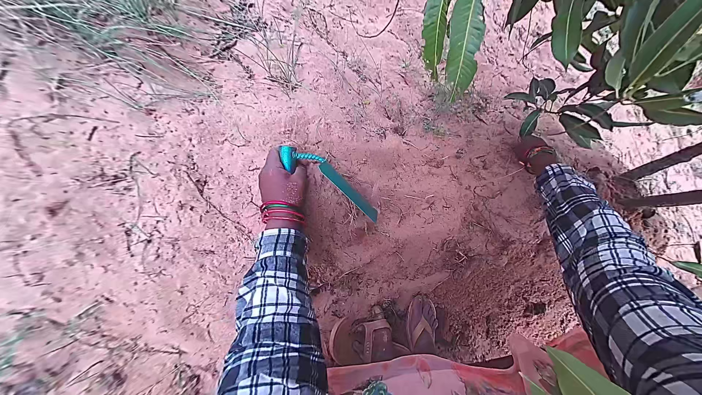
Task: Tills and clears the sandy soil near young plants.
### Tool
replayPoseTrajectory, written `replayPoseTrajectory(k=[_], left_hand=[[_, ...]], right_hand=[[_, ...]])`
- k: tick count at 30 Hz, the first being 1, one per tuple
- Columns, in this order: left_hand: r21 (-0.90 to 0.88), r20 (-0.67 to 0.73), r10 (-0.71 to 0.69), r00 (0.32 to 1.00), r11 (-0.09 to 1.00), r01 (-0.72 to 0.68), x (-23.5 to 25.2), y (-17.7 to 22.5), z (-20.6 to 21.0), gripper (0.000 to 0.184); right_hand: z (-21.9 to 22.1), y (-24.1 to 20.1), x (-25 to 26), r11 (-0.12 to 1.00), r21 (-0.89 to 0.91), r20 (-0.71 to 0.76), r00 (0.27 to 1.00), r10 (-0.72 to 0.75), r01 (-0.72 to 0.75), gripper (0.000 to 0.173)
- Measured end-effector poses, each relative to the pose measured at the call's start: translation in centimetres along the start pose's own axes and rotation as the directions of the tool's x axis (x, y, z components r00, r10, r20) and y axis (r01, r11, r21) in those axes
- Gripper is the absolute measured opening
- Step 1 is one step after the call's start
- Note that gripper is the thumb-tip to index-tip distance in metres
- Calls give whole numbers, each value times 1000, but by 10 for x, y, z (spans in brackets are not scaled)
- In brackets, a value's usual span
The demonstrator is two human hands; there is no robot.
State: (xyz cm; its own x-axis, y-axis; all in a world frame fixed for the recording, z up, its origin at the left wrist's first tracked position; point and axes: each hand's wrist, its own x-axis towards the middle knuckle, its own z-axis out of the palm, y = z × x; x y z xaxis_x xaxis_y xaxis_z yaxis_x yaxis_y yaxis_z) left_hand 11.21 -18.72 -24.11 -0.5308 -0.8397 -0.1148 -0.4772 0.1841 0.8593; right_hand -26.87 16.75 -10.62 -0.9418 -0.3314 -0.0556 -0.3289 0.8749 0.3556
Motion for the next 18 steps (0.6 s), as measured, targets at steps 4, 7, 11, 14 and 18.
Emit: replayPoseTrajectory(k=[4,7,11,14,18], left_hand=[[-1,-2,-9,1000,1000,9,2,-4,-1,42],[-25,3,9,1000,1000,-9,-1,0,1,42],[-70,-4,36,999,997,-36,-5,-3,-2,44],[-71,2,32,999,997,-32,-5,-5,0,43],[-78,-27,30,999,996,-32,-6,-5,2,44]], right_hand=[[-2,-25,25,796,605,50,998,-31,-6,59],[-23,-69,7,762,642,10,992,-123,88,62],[-13,-120,13,862,403,70,929,-363,307,60],[21,-157,28,847,218,110,850,-515,485,43],[52,-199,55,753,34,107,747,-657,657,52]])
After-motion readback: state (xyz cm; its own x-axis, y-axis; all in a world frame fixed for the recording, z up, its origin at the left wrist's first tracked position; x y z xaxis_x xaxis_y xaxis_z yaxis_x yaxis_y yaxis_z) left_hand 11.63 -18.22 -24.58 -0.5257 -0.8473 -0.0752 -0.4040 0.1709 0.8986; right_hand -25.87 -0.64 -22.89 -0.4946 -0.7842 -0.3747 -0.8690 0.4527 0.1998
